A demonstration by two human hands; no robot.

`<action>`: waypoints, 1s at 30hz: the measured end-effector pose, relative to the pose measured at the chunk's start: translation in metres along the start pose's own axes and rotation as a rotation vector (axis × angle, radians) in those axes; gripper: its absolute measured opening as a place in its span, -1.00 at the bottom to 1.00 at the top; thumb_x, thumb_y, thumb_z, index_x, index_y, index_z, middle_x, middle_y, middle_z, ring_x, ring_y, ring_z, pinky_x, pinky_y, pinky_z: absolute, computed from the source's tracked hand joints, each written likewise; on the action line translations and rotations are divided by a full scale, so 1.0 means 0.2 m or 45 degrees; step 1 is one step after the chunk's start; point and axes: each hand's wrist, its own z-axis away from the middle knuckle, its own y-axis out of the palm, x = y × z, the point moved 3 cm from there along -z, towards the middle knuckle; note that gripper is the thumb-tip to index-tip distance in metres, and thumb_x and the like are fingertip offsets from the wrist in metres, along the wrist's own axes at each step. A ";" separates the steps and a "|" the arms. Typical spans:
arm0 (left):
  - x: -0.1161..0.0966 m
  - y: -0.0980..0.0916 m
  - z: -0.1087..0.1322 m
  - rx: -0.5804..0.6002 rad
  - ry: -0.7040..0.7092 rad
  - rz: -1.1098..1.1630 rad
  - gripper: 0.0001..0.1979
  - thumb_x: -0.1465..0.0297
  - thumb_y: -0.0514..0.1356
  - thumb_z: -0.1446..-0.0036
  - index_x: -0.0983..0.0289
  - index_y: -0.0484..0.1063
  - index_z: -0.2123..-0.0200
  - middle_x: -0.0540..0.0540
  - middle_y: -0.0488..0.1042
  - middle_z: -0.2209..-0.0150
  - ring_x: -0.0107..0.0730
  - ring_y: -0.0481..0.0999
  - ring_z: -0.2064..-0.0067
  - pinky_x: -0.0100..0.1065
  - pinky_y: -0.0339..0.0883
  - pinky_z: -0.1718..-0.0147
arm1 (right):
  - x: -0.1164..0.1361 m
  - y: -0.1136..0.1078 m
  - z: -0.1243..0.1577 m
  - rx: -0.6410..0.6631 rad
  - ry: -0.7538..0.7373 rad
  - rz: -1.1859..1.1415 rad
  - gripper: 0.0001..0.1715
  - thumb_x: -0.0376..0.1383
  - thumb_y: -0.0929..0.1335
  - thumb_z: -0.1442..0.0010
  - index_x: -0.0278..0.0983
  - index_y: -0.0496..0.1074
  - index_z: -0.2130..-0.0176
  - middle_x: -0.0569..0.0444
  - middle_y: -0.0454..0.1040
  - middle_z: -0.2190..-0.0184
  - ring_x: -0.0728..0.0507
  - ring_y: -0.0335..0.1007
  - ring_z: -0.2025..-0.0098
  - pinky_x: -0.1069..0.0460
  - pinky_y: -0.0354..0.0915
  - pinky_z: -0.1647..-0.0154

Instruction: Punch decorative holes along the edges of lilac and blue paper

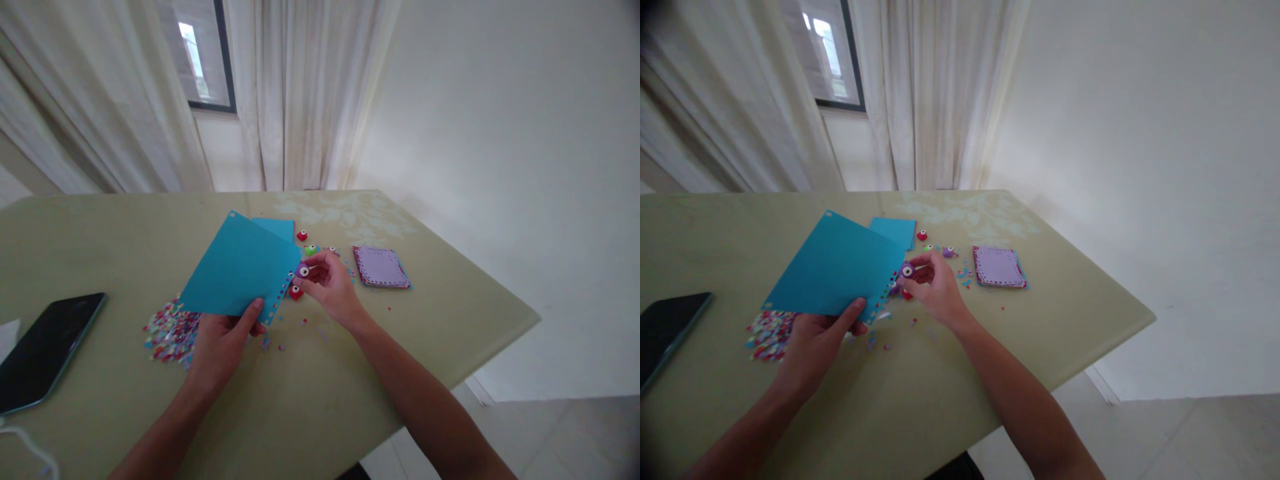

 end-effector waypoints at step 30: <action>-0.01 0.00 0.00 -0.005 -0.054 0.060 -0.60 -0.01 0.35 -0.02 0.22 0.58 0.52 0.08 0.59 0.61 -0.17 0.59 0.53 -0.29 0.43 0.49 | 0.01 0.00 0.00 -0.030 0.013 -0.014 -0.49 -0.15 0.65 -0.02 -0.16 0.41 0.16 0.10 0.61 0.25 -0.11 0.59 0.29 -0.02 0.50 0.26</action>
